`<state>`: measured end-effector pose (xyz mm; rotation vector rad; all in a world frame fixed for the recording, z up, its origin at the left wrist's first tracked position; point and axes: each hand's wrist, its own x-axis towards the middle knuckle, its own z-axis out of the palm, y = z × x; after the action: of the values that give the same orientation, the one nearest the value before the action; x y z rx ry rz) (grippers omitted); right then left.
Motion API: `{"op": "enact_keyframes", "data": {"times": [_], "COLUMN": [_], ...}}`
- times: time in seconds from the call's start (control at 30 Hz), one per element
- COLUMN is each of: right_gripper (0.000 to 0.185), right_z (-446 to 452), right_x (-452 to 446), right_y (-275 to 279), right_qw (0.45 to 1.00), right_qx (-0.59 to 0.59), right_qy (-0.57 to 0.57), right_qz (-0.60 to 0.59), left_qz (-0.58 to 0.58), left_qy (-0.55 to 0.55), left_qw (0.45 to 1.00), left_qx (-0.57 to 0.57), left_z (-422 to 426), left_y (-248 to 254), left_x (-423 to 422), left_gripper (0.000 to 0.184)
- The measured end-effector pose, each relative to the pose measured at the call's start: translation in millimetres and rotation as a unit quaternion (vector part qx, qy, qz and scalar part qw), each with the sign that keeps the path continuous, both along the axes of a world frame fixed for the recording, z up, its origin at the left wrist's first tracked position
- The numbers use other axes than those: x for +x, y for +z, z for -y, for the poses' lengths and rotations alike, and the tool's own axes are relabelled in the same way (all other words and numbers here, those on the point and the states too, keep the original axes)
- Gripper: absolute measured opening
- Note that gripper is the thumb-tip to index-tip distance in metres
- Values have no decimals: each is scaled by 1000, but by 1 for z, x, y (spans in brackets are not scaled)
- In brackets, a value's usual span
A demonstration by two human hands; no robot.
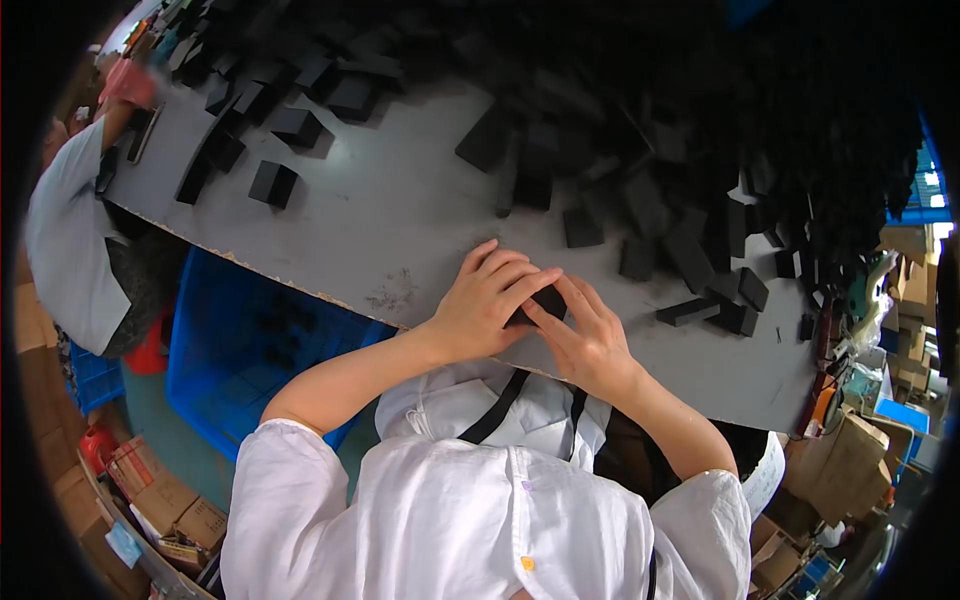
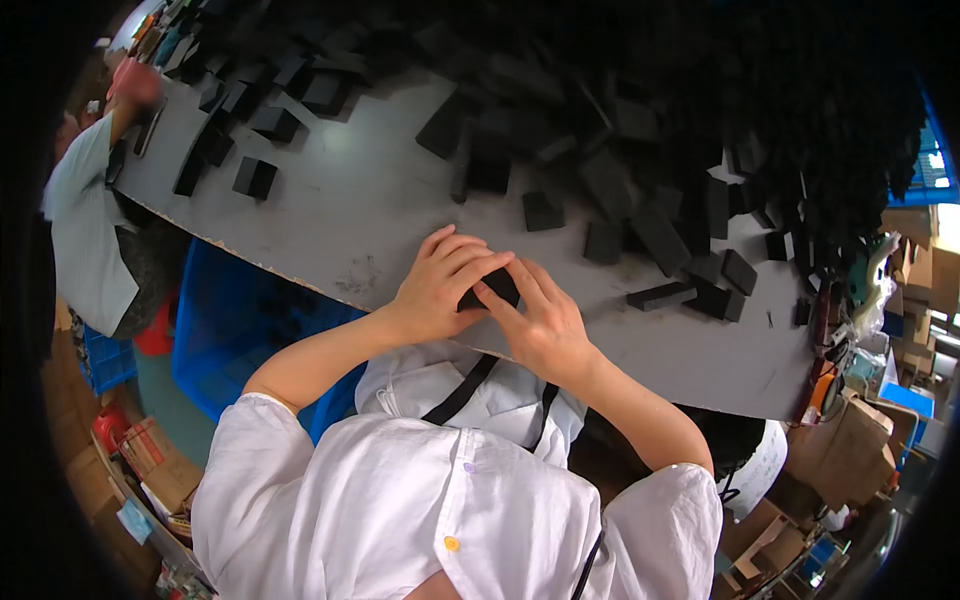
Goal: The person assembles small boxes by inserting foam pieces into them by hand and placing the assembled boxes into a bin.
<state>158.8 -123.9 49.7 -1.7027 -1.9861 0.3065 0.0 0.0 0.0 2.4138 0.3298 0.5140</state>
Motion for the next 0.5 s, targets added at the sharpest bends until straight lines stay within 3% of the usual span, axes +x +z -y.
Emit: {"op": "enact_keyframes", "data": {"times": [0.07, 0.13, 0.17, 0.2, 0.27, 0.33, 0.37, 0.43, 0.47, 0.5], "right_gripper": [51, 60, 68, 70, 63, 60, 58, 52, 49, 46], "right_z": [-4, 6, 14, 18, 20, 13, 7, -1, -6, -9], "right_x": [14, 44, 63, 75, 96, 106, 110, 111, 103, 96], "right_y": [4, 29, 32, 43, 42, 30, 23, 13, 14, 15], "right_qw": [993, 999, 998, 991, 974, 977, 978, 978, 978, 978], "right_qx": [-75, -41, -47, -66, -86, -82, -88, -75, -78, -84], "right_qy": [44, 6, -51, -102, -139, -126, -114, -112, -113, -115], "right_qz": [-82, -32, -7, 55, 158, 154, 151, 159, 157, 153], "left_qz": [9, -156, -212, -216, -130, -136, -131, -116, -112, -64], "left_qy": [-55, -190, -196, -152, 138, 352, 354, 352, 347, 309], "left_qw": [998, 963, 941, 946, 981, 894, 892, 927, 929, 948], "left_qx": [-18, -116, -174, -187, -26, 242, 249, 56, 59, -32], "left_z": [-12, -63, -91, -107, -130, -168, -182, -198, -196, -182], "left_y": [-2, 54, 85, 114, 116, 68, 49, 31, 27, 26], "left_x": [-10, -49, -84, -115, -144, -153, -159, -161, -157, -149], "left_gripper": [70, 83, 95, 102, 85, 62, 62, 48, 48, 42]}}
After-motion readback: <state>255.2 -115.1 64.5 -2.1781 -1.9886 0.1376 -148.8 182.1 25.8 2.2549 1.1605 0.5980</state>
